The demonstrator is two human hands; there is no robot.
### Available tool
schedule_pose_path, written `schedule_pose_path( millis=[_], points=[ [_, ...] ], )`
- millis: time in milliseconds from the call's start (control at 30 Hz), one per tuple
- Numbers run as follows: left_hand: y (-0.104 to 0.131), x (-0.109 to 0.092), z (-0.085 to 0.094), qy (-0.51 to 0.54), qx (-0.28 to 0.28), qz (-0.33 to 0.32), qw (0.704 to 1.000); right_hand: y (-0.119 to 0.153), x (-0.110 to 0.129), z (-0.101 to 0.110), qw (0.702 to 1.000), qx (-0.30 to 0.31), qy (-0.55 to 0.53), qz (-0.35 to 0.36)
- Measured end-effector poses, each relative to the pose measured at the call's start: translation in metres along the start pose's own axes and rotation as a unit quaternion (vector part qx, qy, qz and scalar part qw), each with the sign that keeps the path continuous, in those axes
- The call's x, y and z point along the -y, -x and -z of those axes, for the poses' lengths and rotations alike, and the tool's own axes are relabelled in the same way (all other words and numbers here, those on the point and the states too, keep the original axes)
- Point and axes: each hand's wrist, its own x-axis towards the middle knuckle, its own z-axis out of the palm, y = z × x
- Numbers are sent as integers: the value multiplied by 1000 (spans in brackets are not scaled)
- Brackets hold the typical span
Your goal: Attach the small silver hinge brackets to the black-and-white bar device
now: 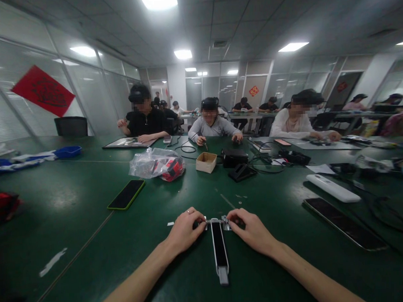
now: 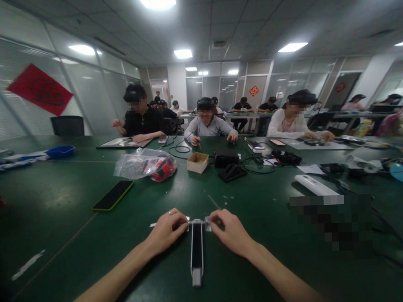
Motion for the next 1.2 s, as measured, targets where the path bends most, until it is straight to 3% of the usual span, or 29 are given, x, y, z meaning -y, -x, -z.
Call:
schedule_pose_path(
  millis=[400,733,1200],
  points=[
    [1,-6,5,4,10,4,1000,0,1,-5,1000,-11,18,15],
    [1,-1,2,2,4,6,1000,0,0,-5,1000,7,18,2],
    [2,1,0,2,3,-7,1000,-2,-5,-10,999,-15,38,35]
  ],
)
